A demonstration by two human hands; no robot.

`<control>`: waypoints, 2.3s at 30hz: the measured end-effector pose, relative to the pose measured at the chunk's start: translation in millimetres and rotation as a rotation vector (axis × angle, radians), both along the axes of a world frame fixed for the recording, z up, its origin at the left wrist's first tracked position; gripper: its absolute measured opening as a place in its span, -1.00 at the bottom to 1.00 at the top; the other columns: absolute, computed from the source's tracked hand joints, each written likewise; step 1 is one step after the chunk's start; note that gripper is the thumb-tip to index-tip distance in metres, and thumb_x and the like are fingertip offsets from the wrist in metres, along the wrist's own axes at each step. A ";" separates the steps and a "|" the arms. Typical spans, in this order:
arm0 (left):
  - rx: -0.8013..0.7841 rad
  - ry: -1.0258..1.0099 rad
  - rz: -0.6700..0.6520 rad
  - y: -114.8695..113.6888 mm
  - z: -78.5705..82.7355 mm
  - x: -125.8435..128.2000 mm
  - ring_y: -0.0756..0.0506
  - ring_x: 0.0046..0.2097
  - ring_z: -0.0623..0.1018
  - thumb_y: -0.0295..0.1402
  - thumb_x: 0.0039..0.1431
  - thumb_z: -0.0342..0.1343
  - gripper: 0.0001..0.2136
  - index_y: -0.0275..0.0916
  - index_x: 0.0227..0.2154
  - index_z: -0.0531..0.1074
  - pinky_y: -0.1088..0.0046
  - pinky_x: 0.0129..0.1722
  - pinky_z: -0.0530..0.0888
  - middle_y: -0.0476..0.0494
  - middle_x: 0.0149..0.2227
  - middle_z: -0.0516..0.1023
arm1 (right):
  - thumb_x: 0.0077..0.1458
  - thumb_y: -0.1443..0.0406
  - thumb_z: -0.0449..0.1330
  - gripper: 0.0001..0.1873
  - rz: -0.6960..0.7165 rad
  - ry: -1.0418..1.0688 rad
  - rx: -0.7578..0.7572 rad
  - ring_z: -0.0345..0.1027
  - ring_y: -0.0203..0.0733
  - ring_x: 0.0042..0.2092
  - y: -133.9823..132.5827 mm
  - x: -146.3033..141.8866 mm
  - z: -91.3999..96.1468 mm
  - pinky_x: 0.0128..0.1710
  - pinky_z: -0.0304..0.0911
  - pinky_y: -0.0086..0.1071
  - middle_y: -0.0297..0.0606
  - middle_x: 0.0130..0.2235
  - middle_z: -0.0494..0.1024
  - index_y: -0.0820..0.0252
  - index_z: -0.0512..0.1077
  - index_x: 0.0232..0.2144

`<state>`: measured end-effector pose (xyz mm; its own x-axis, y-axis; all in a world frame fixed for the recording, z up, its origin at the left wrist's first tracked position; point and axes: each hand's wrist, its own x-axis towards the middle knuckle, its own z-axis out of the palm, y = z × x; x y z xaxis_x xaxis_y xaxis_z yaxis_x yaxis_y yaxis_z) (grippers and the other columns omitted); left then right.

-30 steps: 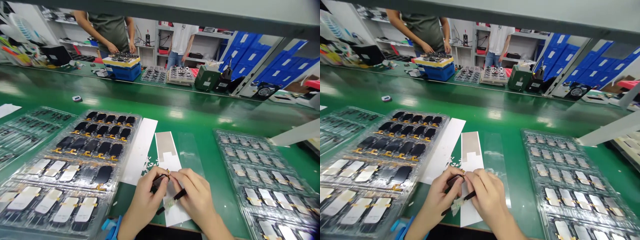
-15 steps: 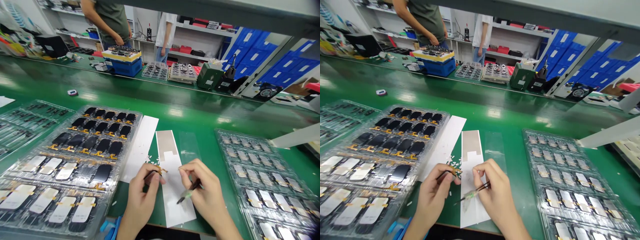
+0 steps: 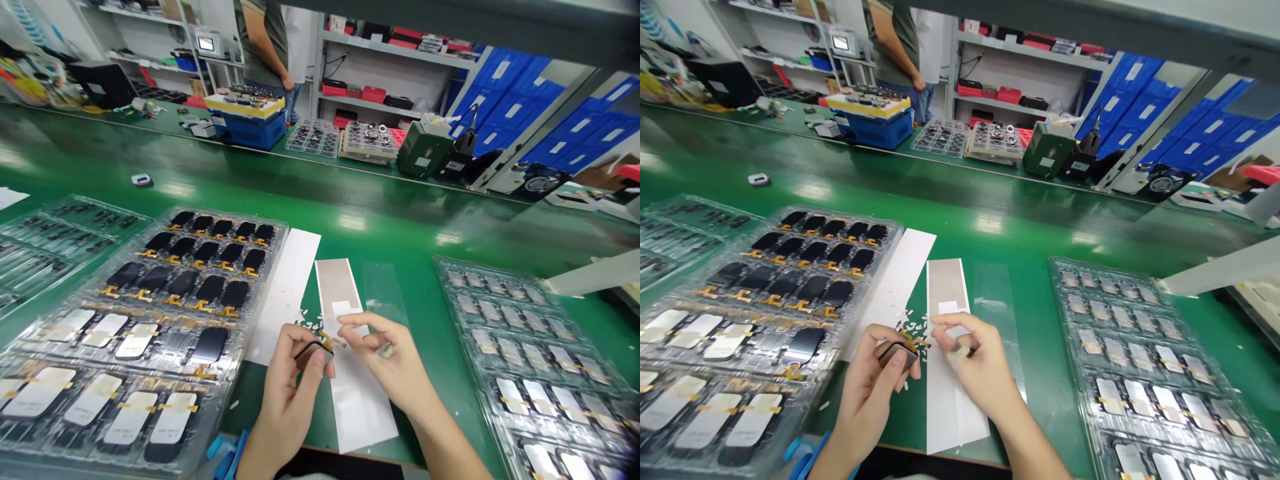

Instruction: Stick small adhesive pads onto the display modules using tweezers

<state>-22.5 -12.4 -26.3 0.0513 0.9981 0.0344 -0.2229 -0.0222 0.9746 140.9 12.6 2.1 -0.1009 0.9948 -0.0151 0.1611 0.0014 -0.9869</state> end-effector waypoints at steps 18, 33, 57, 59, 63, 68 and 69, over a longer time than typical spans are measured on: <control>-0.020 0.119 -0.178 -0.3 1.0 -0.7 -0.02 -0.43 0.31 -0.13 0.41 0.00 -0.80 -0.14 -0.21 0.28 0.48 -0.40 0.27 0.00 -0.36 0.40 | 0.07 0.00 0.34 -0.60 0.153 0.149 -0.213 -0.17 -0.41 -0.59 -2.7 0.6 -4.6 -0.61 -0.27 -0.44 -0.48 -0.66 0.15 0.23 0.51 -0.48; -0.146 0.046 -0.237 -0.5 -3.5 -2.4 -0.03 -0.36 0.36 -0.05 0.42 -0.05 -0.75 -0.13 -0.16 0.21 0.49 -0.36 0.32 0.03 -0.40 0.30 | 0.13 0.23 0.28 -0.81 0.055 0.097 0.000 -0.21 -0.42 -0.61 -6.0 -9.7 3.6 -0.61 -0.16 -0.45 -0.56 -0.66 0.07 0.21 0.51 -0.46; 0.403 1.137 -0.420 21.6 5.1 3.3 -0.40 0.37 0.23 -0.48 0.42 -0.20 -0.73 -0.28 0.06 0.30 -0.25 0.29 0.18 -0.32 0.18 0.51 | 0.10 -0.07 0.30 -0.56 -0.217 0.092 0.070 0.56 -0.07 -0.32 40.2 5.4 -49.3 -0.24 0.45 -0.22 -0.25 -0.38 0.54 0.16 0.35 -0.30; 0.424 1.186 -0.415 20.9 4.2 3.8 -0.38 0.37 0.23 -0.48 0.43 -0.21 -0.73 -0.28 0.07 0.29 -0.25 0.31 0.17 -0.27 0.20 0.49 | 0.10 -0.04 0.31 -0.59 -0.200 0.112 0.068 0.57 -0.07 -0.30 39.3 5.0 -50.2 -0.23 0.45 -0.23 -0.26 -0.37 0.54 0.15 0.36 -0.32; 0.441 1.218 -0.414 21.4 4.9 6.0 -0.35 0.37 0.23 -0.48 0.44 -0.20 -0.77 -0.29 0.01 0.32 -0.23 0.34 0.13 -0.22 0.19 0.51 | 0.11 0.02 0.33 -0.65 -0.192 0.149 0.067 0.56 -0.11 -0.30 38.6 6.5 -49.5 -0.21 0.45 -0.25 -0.29 -0.36 0.53 0.13 0.38 -0.33; 0.446 1.214 -0.413 23.0 5.1 7.0 -0.35 0.38 0.22 -0.48 0.43 -0.20 -0.78 -0.28 -0.02 0.31 -0.23 0.34 0.09 -0.24 0.17 0.52 | 0.06 0.03 0.38 -0.63 -0.198 0.215 0.068 0.56 -0.15 -0.38 40.7 5.5 -43.7 -0.30 0.47 -0.31 -0.30 -0.42 0.55 0.16 0.39 -0.37; 0.446 1.201 -0.411 23.4 4.8 6.6 -0.35 0.37 0.23 -0.49 0.43 -0.19 -0.79 -0.27 -0.01 0.30 -0.23 0.34 0.08 -0.25 0.17 0.52 | 0.05 0.03 0.39 -0.62 -0.200 0.234 0.070 0.56 -0.15 -0.40 41.0 6.0 -40.8 -0.33 0.48 -0.32 -0.28 -0.43 0.56 0.17 0.39 -0.37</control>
